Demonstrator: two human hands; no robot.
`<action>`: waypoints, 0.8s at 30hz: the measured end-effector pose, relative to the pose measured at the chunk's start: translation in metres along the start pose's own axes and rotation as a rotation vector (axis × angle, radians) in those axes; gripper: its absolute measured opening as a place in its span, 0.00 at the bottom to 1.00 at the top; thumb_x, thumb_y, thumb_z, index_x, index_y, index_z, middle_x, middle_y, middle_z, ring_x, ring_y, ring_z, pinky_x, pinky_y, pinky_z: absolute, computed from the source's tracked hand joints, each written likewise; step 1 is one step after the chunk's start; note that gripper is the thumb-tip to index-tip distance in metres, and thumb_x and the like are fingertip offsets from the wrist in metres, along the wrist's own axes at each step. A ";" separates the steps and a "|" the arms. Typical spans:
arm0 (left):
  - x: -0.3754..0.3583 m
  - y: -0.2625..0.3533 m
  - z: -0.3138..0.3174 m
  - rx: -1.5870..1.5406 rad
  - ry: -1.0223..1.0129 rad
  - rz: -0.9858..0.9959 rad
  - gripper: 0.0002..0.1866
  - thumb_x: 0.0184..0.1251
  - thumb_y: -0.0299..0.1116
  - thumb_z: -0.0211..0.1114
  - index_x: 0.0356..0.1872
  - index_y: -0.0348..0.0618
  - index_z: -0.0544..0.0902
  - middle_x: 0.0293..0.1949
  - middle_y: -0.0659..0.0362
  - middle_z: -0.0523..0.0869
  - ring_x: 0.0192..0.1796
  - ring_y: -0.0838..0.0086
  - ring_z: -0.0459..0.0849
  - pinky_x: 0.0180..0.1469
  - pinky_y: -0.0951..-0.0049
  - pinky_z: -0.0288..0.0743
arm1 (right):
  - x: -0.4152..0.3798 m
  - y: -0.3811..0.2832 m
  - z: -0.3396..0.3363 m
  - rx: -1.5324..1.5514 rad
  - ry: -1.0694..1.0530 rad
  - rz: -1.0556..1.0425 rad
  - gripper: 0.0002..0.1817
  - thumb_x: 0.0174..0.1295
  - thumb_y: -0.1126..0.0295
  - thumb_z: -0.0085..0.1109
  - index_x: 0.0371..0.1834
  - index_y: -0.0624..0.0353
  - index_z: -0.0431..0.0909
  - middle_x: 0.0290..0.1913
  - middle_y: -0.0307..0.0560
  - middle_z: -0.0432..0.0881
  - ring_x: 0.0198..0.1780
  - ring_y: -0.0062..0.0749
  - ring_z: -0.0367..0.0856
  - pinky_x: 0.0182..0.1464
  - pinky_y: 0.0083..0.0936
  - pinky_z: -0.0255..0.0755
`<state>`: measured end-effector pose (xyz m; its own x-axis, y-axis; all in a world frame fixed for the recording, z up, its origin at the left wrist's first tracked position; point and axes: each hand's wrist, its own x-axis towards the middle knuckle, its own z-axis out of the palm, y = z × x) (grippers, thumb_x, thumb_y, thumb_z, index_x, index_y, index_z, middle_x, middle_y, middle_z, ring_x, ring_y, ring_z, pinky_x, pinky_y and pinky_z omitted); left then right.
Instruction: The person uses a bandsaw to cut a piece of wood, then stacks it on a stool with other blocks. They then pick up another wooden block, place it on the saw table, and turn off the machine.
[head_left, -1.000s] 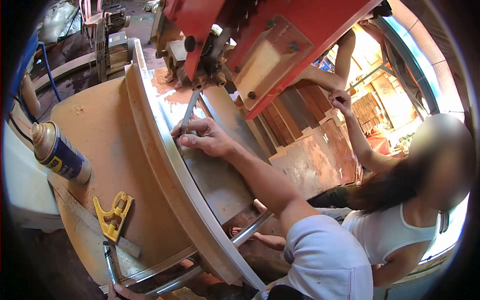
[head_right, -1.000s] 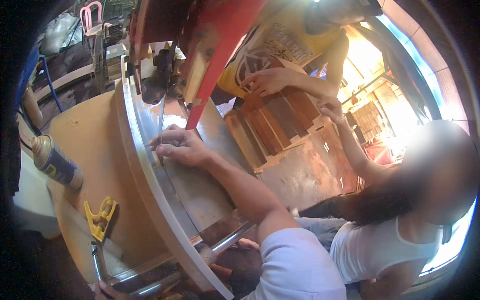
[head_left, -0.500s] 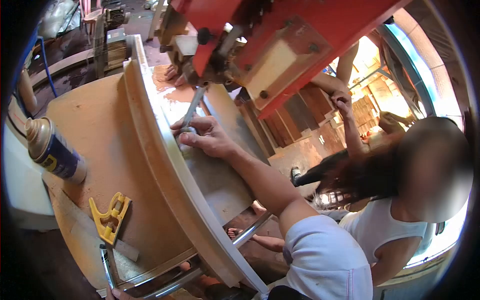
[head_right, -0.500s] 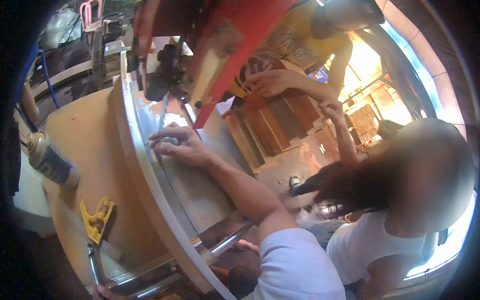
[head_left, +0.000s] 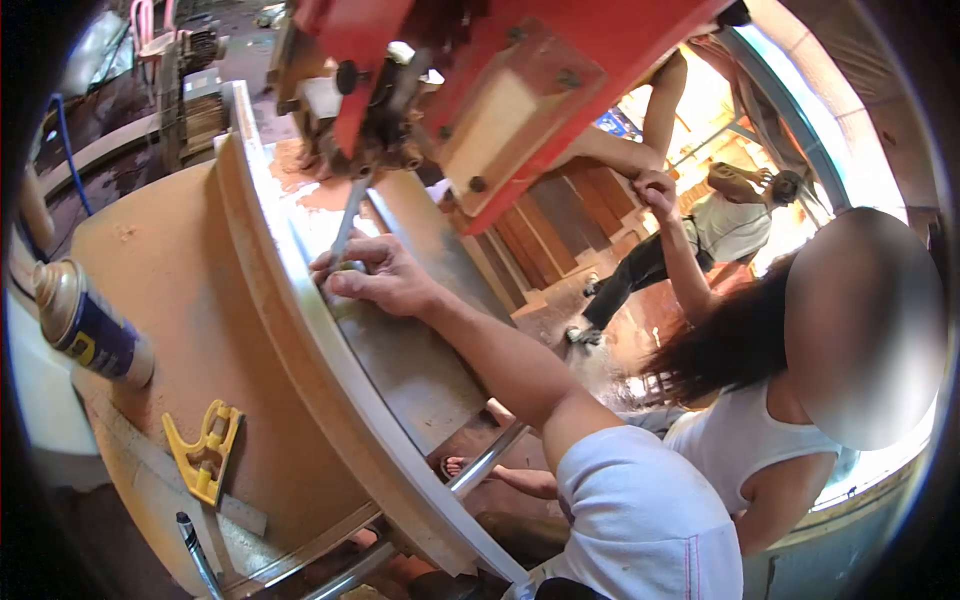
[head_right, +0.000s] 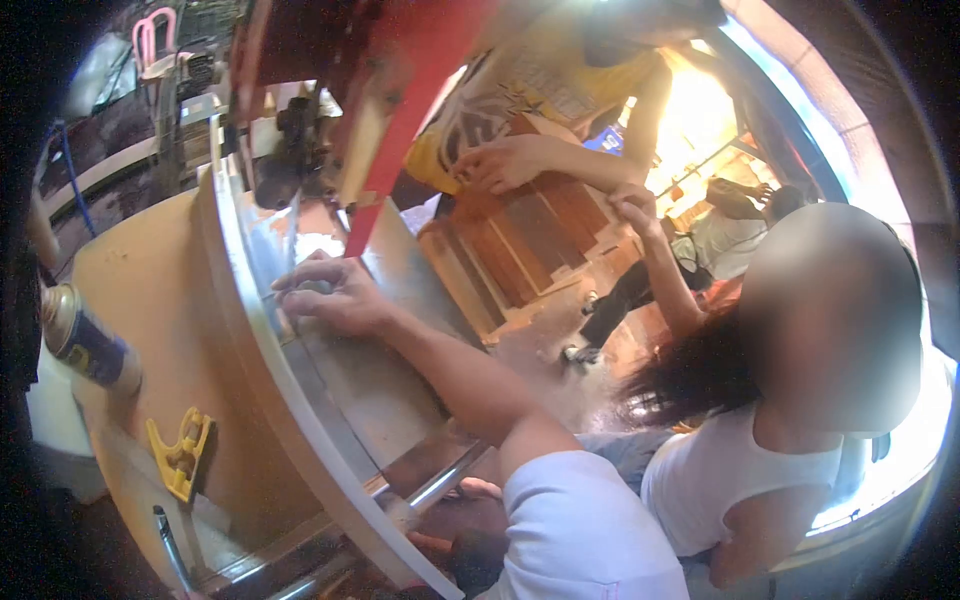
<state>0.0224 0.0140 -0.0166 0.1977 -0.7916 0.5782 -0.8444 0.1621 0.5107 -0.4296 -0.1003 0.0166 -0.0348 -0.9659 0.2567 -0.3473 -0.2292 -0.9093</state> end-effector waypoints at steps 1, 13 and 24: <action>0.012 0.023 -0.004 -0.061 0.037 -0.019 0.16 0.72 0.37 0.65 0.47 0.32 0.76 0.34 0.46 0.84 0.37 0.54 0.82 0.41 0.58 0.76 | 0.000 -0.001 0.001 0.038 -0.004 0.019 0.16 0.59 0.66 0.71 0.50 0.58 0.88 0.44 0.41 0.89 0.49 0.27 0.77 0.57 0.30 0.71; 0.150 0.184 0.018 -0.660 -0.356 -0.127 0.18 0.79 0.40 0.57 0.52 0.33 0.83 0.36 0.62 0.83 0.35 0.83 0.74 0.38 0.82 0.66 | -0.003 -0.005 0.003 0.036 0.012 0.148 0.19 0.61 0.56 0.70 0.50 0.55 0.88 0.45 0.47 0.83 0.52 0.33 0.77 0.59 0.31 0.67; 0.207 0.219 0.093 -0.756 -0.317 0.139 0.22 0.76 0.48 0.60 0.46 0.34 0.85 0.28 0.60 0.79 0.34 0.80 0.72 0.39 0.76 0.69 | -0.003 0.000 0.000 -0.008 -0.011 0.119 0.22 0.61 0.49 0.69 0.50 0.54 0.88 0.43 0.48 0.83 0.52 0.34 0.77 0.57 0.31 0.67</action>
<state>-0.1682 -0.1689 0.1560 -0.1287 -0.8452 0.5187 -0.2660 0.5333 0.8030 -0.4297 -0.0977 0.0161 -0.0657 -0.9874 0.1437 -0.3487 -0.1122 -0.9305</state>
